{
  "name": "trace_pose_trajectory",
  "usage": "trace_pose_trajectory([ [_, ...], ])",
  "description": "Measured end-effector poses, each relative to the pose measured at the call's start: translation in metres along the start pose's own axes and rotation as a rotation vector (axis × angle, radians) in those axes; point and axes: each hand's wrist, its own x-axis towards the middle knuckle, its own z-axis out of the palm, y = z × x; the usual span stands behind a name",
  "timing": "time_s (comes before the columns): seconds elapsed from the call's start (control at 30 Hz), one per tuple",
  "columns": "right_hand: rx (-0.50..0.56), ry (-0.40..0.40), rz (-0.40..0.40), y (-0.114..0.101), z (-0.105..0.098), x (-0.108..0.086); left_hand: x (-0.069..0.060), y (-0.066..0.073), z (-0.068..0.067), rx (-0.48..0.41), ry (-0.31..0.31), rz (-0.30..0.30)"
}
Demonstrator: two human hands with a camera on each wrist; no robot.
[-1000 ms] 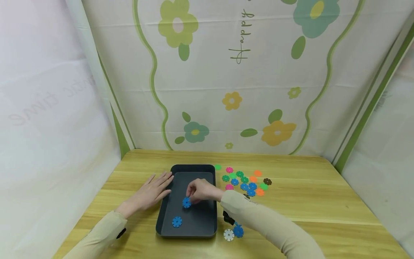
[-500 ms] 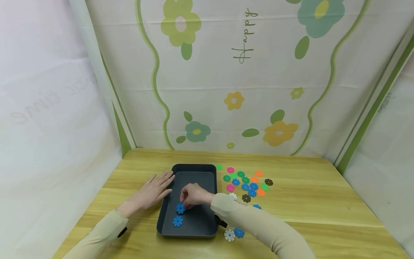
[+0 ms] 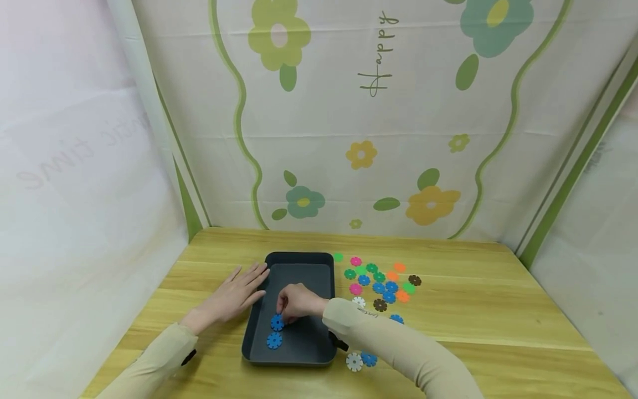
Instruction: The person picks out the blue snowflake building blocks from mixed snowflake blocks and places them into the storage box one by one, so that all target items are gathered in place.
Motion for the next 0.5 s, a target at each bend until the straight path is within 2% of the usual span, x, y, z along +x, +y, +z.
trace_pose_trajectory([
  [0.5, -0.041, 0.01, -0.003, -0.0076, 0.002, -0.0039, 0.0004, -0.0005, 0.0006, 0.007, 0.001, -0.001],
])
